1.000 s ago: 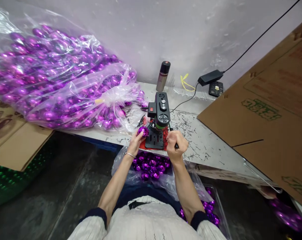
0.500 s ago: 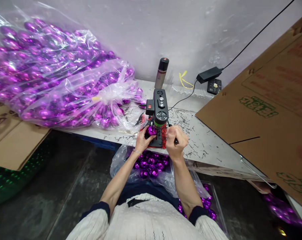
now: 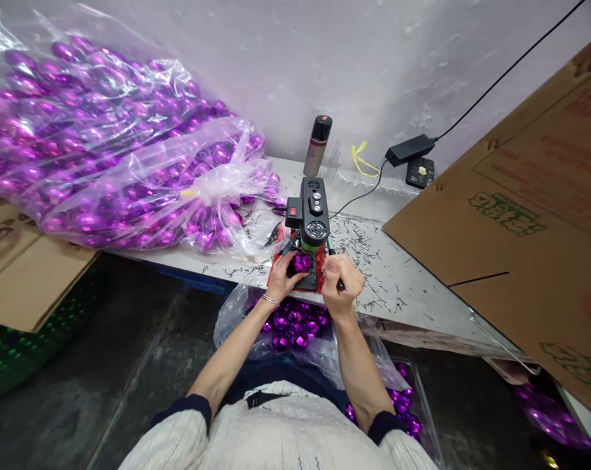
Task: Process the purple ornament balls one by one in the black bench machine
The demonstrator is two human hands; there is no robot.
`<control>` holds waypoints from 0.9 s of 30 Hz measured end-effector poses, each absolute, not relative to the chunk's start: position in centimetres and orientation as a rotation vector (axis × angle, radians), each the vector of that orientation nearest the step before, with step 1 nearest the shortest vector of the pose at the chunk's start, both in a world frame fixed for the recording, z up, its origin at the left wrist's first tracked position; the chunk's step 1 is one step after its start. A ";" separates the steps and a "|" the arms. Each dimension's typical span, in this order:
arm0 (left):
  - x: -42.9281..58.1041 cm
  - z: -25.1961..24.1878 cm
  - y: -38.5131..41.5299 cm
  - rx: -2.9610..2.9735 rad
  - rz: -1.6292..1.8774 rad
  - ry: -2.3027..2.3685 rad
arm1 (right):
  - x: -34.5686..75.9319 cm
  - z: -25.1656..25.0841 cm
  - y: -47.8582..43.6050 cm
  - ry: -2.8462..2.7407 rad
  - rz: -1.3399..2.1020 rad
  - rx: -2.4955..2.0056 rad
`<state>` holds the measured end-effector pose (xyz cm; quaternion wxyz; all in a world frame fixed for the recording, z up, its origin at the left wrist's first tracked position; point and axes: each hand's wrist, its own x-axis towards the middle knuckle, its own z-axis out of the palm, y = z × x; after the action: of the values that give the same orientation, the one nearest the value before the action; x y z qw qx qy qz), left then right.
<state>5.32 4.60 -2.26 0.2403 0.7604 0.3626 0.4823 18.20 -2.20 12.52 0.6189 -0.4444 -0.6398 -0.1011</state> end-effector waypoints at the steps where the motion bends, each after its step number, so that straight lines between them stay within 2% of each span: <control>1: 5.3 -2.3 4.6 2.082 1.326 0.997 | 18.1 12.1 -2.3 -1.469 -0.232 -1.019; 11: 5.3 -2.6 4.6 2.040 1.296 1.041 | 18.1 7.0 -1.9 -1.460 -0.273 -0.947; 27: 5.2 -2.4 4.3 2.060 1.274 1.066 | 17.9 5.0 -1.9 -1.403 -0.268 -0.981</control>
<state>5.23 4.30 -2.35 0.2450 0.7548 0.3905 0.4667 17.92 -1.87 4.95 0.6477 -0.4314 -0.6169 -0.1176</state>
